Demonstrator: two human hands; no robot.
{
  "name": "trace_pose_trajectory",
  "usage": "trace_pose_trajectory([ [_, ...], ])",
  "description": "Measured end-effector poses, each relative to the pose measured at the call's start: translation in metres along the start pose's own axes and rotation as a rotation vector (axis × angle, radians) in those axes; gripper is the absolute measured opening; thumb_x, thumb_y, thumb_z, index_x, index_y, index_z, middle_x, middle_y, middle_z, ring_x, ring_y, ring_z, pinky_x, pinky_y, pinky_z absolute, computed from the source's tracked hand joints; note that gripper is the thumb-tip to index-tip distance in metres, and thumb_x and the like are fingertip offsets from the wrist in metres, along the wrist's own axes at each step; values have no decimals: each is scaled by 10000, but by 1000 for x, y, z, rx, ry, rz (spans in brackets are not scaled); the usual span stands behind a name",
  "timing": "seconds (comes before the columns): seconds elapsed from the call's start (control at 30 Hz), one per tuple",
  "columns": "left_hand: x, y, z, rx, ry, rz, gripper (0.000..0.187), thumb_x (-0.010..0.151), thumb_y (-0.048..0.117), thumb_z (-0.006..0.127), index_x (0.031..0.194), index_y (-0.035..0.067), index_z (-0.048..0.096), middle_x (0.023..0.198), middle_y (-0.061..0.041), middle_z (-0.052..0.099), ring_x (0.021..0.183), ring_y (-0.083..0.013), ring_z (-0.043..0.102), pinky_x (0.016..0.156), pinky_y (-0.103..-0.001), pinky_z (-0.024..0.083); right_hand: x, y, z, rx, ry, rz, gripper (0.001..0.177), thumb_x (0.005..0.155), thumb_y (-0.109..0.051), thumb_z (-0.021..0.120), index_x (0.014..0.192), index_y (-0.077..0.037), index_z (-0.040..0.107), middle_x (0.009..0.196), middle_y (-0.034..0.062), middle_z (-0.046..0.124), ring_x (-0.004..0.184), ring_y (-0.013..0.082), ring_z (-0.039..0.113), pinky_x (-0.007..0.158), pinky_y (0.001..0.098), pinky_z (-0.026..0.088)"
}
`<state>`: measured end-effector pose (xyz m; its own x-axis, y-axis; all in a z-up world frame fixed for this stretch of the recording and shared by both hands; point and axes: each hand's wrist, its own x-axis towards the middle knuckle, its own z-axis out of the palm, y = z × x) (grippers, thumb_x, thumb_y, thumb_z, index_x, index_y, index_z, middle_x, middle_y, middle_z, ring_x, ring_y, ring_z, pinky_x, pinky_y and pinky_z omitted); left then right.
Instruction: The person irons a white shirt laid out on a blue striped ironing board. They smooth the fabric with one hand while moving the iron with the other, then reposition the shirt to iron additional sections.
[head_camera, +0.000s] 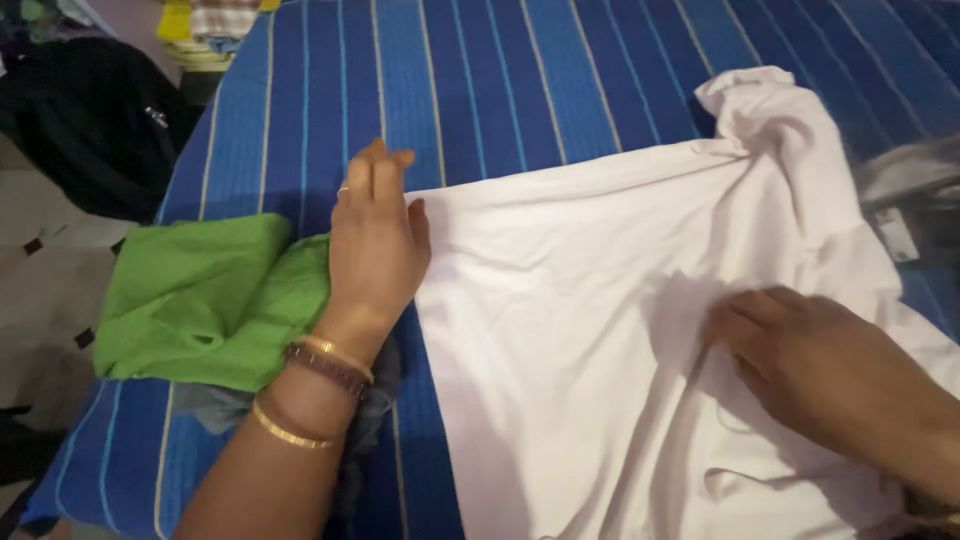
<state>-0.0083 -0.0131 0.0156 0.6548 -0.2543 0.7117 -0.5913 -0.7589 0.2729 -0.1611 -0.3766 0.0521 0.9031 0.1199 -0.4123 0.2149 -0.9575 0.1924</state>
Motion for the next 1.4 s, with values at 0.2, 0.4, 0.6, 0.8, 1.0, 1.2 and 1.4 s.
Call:
trace_pose_trajectory([
  [0.2,-20,65,-40,-260,-531,138,238,883,66,627,1115,40,673,1039,-152,694,934,-358,660,849,-464,503,-32,30,44,11,643,-517,770,519,-314,615,1256,-94,647,1303,50,661,1179,262,604,885,373,446],
  [0.4,-72,120,-44,-474,-1041,365,130,773,61,650,902,43,636,882,-129,621,861,-330,620,817,-443,478,-28,15,58,194,463,-231,423,675,-30,685,1090,-110,698,963,34,659,908,255,603,850,379,496],
  [0.6,-114,114,-39,-470,-875,402,175,716,101,720,842,52,609,903,-117,581,926,-332,588,816,-425,478,-37,55,78,157,580,-368,473,550,-208,689,1017,-130,689,1024,16,680,1019,243,623,892,386,500],
  [0.8,-137,98,-52,-548,-712,348,299,661,77,711,950,73,634,960,-118,559,923,-320,591,821,-411,488,-51,63,100,65,416,-150,370,577,-222,731,940,-173,679,974,-3,634,1069,243,612,898,395,500],
  [1.0,-157,89,-46,-557,-821,356,243,705,107,728,907,90,594,960,-118,559,916,-330,601,784,-451,469,-46,78,119,36,409,-237,337,568,-284,728,884,-194,655,992,-7,634,1074,264,616,886,408,497],
  [1.2,-166,87,-39,-581,-863,297,206,766,145,737,938,120,627,945,-74,593,878,-283,622,785,-426,492,-48,98,112,392,176,-79,266,707,-230,765,971,-214,736,1024,-17,699,1024,245,670,888,372,525],
  [1.4,-169,97,-41,-533,-638,333,265,740,215,761,970,104,689,947,-102,618,915,-299,639,778,-413,491,-50,95,87,398,374,-248,453,667,-181,778,1113,-188,704,1104,-9,702,1039,280,638,886,395,493],
])
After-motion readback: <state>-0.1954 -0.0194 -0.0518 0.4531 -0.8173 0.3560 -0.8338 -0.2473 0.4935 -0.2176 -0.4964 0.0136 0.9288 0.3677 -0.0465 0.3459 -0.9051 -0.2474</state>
